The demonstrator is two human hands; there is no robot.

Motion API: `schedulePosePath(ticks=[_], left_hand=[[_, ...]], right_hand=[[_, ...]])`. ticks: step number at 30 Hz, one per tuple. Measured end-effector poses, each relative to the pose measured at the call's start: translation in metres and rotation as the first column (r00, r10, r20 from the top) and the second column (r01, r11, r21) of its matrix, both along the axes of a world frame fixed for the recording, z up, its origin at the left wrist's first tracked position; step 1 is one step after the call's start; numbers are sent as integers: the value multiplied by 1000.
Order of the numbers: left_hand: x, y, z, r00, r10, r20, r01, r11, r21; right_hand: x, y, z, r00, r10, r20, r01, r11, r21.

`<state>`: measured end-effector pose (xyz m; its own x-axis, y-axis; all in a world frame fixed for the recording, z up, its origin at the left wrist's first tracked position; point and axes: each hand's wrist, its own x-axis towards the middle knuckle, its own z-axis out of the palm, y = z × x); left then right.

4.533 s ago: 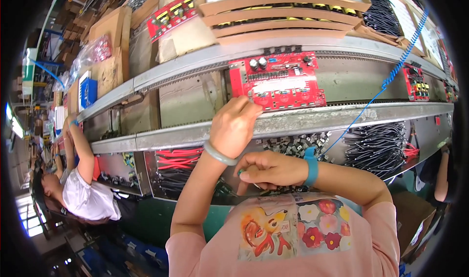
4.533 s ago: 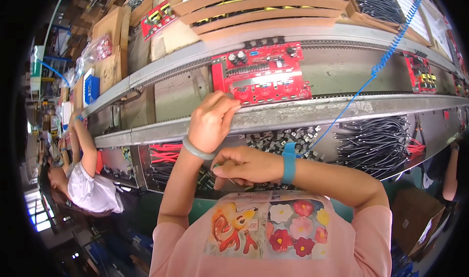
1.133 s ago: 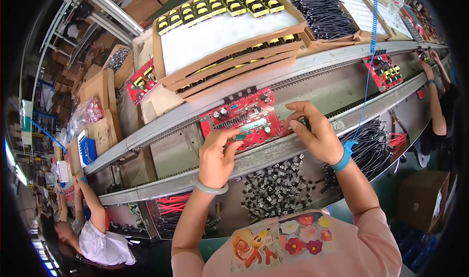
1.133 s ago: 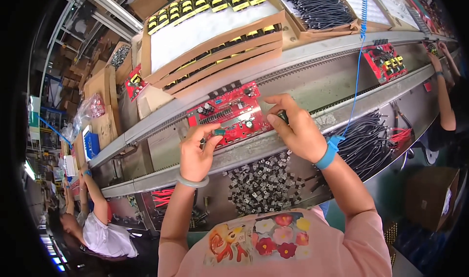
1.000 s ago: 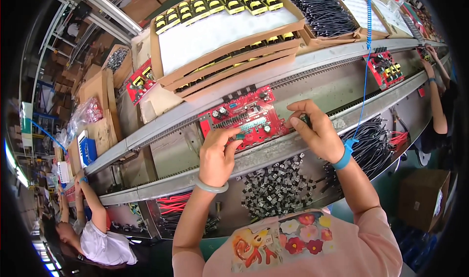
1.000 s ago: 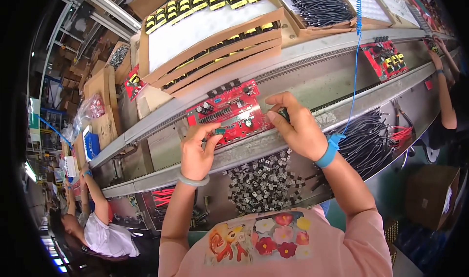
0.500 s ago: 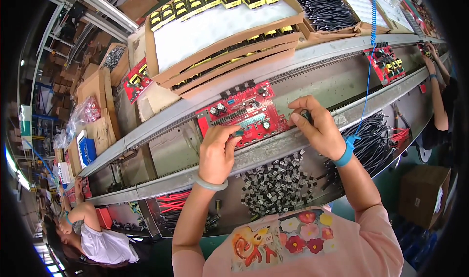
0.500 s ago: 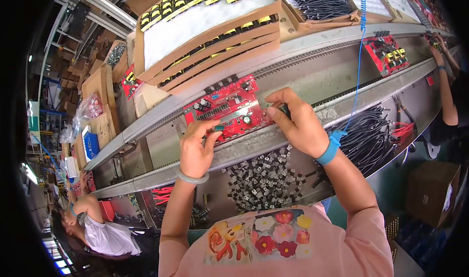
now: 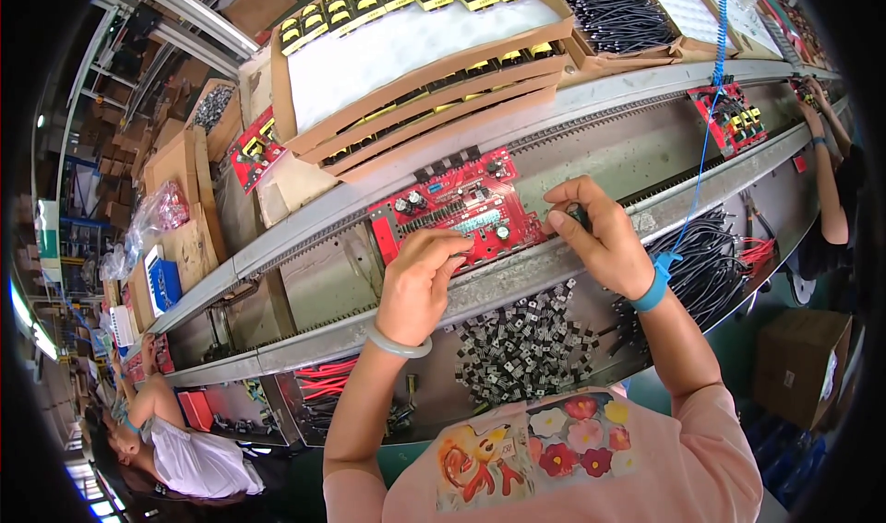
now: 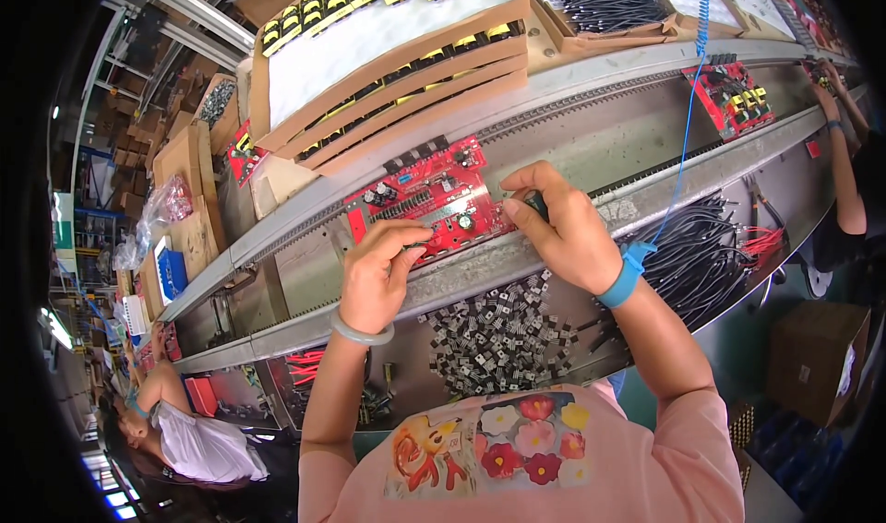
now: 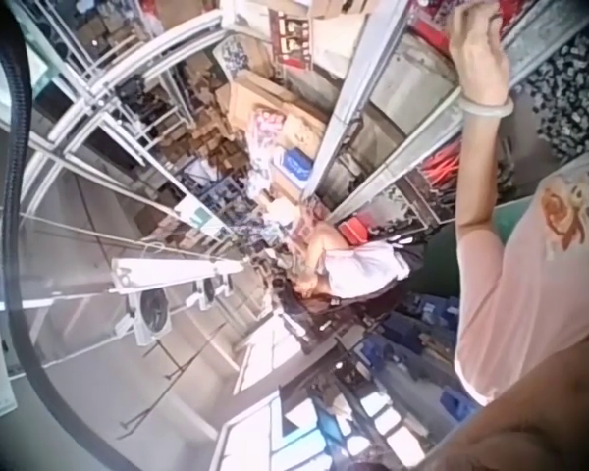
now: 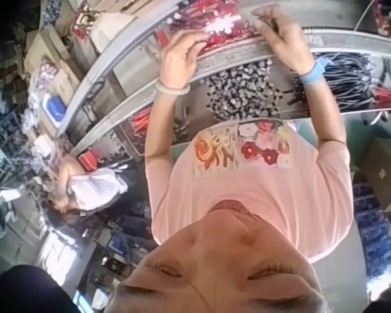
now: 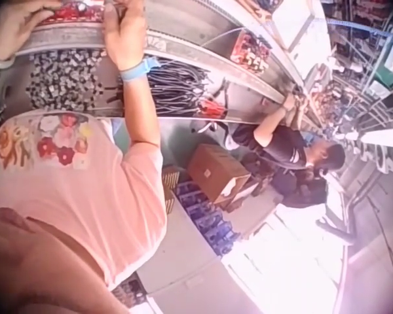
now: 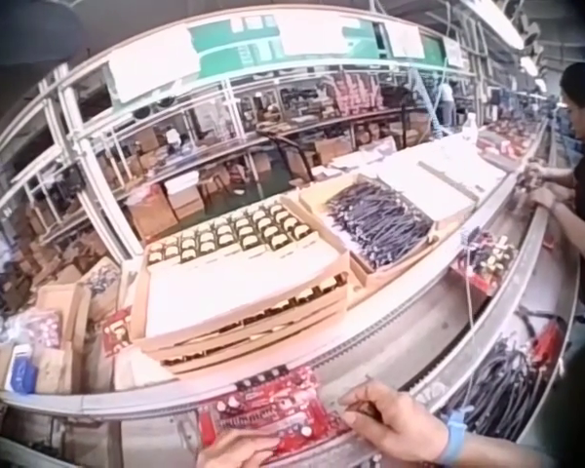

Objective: The person assembles circuit boards on an assembly line by inserting transistors, capacitors, transformers, and wires into each board by hand, then slides the assembled boards along the conveyor.

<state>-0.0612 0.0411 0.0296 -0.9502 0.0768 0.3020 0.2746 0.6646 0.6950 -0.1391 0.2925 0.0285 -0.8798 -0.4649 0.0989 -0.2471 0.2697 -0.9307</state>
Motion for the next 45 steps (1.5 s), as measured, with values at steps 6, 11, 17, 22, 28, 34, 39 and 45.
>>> schedulePosePath(ticks=[6,11,17,22,28,34,39,45], left_hand=[[-2,-6,2,1000,9,-2,-9,1000,8],[-4,-6,3,993,-83,85,81,996,32],[-3,2,-3,994,-79,-79,58,969,-240],[6,0,5,993,-26,-111,4,981,-195],[43,-38,17,963,266,-37,-268,962,-60],[68,-52,-16,918,354,181,-397,843,364],[74,-58,-24,907,380,182,-418,861,290],[74,-58,-19,909,399,125,-418,876,242]], right_hand=[[0,0,1,1000,8,-13,-8,1000,13],[0,0,1,1000,15,11,-15,1000,16],[0,-1,-1,989,-13,-147,20,999,46],[1,-2,14,1000,6,17,-6,999,50],[-1,-23,37,949,167,-268,-115,973,198],[3,-76,28,864,355,-356,-337,935,114],[3,-102,6,777,444,-446,-351,894,280],[0,-112,-5,755,418,-505,-283,903,323]])
